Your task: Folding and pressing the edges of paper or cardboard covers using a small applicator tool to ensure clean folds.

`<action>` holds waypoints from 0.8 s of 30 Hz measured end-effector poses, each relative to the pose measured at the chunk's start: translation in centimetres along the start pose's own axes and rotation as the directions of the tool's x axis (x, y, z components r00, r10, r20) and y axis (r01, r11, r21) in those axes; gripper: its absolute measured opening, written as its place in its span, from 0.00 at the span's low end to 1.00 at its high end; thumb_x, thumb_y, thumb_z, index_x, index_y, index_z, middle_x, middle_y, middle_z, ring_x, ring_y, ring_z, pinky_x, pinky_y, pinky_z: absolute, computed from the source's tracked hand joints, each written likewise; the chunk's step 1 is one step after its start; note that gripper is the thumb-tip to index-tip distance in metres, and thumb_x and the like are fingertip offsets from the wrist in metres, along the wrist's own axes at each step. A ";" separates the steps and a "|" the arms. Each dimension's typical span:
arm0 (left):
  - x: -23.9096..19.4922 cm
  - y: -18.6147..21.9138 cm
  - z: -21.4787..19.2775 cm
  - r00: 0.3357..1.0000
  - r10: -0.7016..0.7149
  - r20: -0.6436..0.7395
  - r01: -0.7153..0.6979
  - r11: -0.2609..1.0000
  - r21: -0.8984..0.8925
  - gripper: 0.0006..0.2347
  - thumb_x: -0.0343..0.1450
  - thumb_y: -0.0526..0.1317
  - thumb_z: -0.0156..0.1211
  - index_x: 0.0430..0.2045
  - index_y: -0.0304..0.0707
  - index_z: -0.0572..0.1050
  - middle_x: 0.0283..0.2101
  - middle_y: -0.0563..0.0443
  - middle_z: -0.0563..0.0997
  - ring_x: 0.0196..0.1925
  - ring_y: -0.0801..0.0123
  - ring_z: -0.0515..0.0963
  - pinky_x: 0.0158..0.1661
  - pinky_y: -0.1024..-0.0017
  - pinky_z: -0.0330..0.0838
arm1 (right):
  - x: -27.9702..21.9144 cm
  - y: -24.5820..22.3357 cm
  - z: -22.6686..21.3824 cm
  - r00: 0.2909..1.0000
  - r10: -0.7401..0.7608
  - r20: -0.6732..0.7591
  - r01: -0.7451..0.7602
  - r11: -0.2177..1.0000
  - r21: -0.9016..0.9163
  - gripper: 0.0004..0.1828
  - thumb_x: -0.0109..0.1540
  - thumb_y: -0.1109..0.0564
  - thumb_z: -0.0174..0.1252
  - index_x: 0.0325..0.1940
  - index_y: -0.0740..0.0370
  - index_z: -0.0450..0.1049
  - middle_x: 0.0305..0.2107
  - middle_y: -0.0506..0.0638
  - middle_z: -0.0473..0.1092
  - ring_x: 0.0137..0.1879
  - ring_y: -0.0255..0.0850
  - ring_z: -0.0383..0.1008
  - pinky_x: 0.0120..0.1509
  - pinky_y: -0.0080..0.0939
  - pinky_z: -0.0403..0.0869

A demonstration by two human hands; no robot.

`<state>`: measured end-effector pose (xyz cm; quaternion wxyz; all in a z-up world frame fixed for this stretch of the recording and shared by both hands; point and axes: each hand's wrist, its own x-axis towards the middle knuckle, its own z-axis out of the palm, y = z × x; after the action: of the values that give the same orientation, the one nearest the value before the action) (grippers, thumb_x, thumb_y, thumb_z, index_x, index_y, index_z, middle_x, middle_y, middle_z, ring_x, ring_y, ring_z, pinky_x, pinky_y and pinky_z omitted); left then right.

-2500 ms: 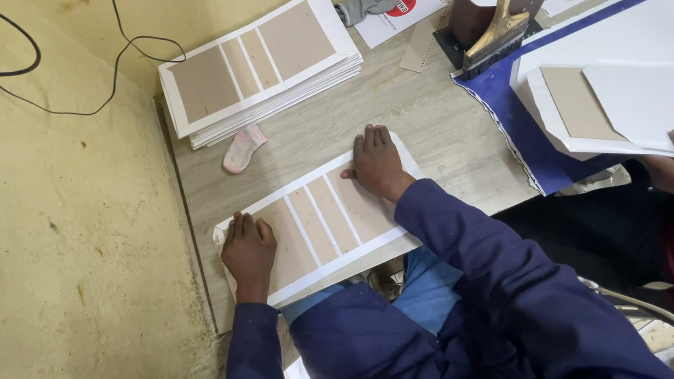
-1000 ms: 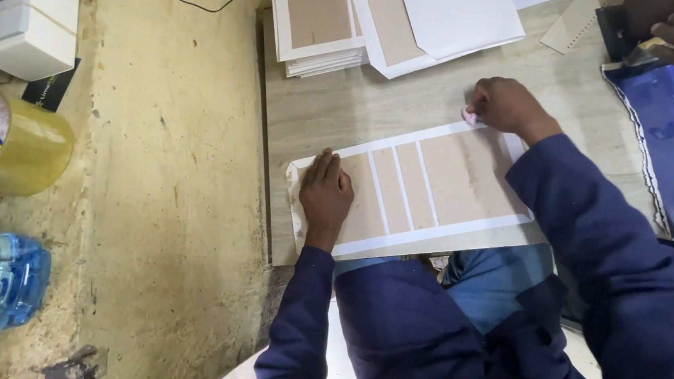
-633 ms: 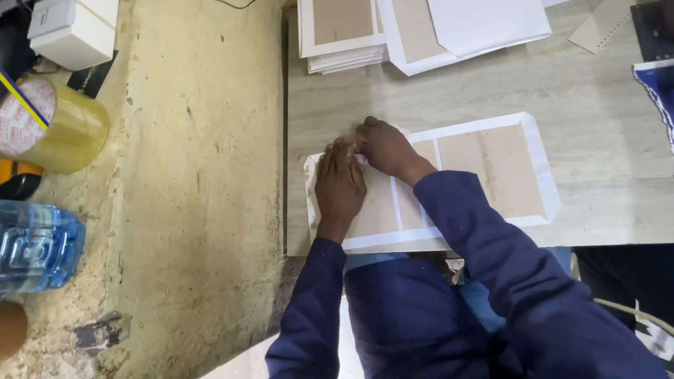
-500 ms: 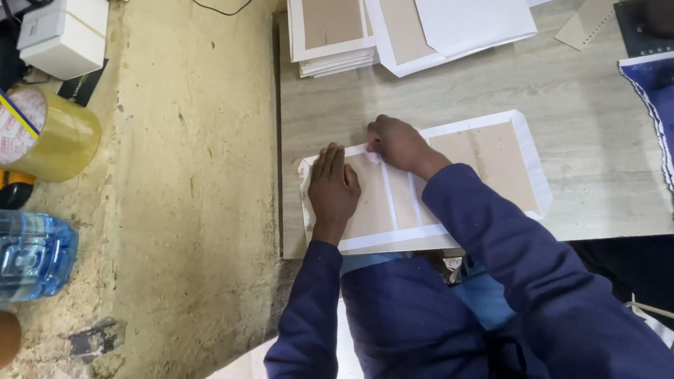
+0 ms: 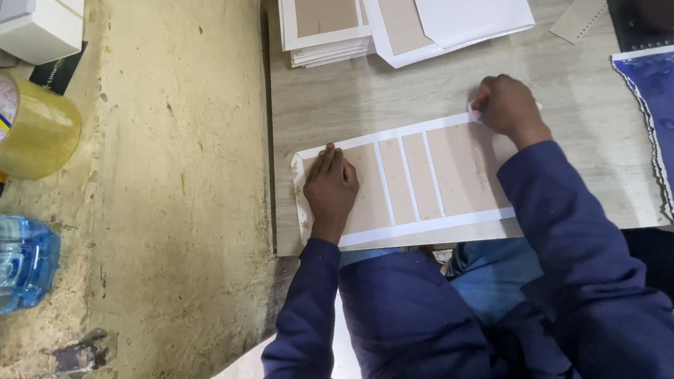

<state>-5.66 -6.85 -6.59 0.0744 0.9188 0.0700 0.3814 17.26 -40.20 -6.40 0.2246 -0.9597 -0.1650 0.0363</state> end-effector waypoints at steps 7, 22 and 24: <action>0.4 0.7 -0.3 0.996 0.064 -0.058 -0.063 0.998 0.015 0.05 0.68 0.34 0.66 0.32 0.38 0.87 0.39 0.44 0.90 0.41 0.55 0.91 0.45 0.68 0.86 | 1.8 -15.5 9.2 0.988 -0.141 0.060 0.132 0.982 0.133 0.07 0.62 0.57 0.71 0.38 0.63 0.81 0.33 0.66 0.78 0.45 0.70 0.81 0.49 0.68 0.79; -11.0 8.4 -13.6 0.530 -0.347 0.774 0.820 0.444 -0.362 0.29 0.79 0.53 0.61 0.02 0.46 0.70 0.09 0.53 0.76 0.13 0.71 0.77 0.21 0.74 0.71 | -1.1 -20.1 3.2 0.955 -0.290 0.057 0.286 0.956 0.072 0.33 0.69 0.59 0.60 0.80 0.55 0.64 0.75 0.66 0.58 0.78 0.68 0.61 0.74 0.68 0.70; -16.4 7.4 -10.2 0.122 -0.392 0.912 0.923 -0.294 -0.249 0.08 0.76 0.39 0.59 0.40 0.30 0.75 0.31 0.27 0.86 0.29 0.52 0.89 0.31 0.66 0.87 | -2.9 -16.0 1.7 0.973 -0.189 0.133 0.201 0.976 -0.087 0.29 0.67 0.48 0.64 0.71 0.58 0.72 0.61 0.64 0.70 0.72 0.63 0.69 0.72 0.61 0.71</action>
<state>-23.85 -16.32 -9.42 0.7706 0.5087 0.3820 -0.0377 9.46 -26.94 -0.81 0.1684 -0.9447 -0.2738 0.0651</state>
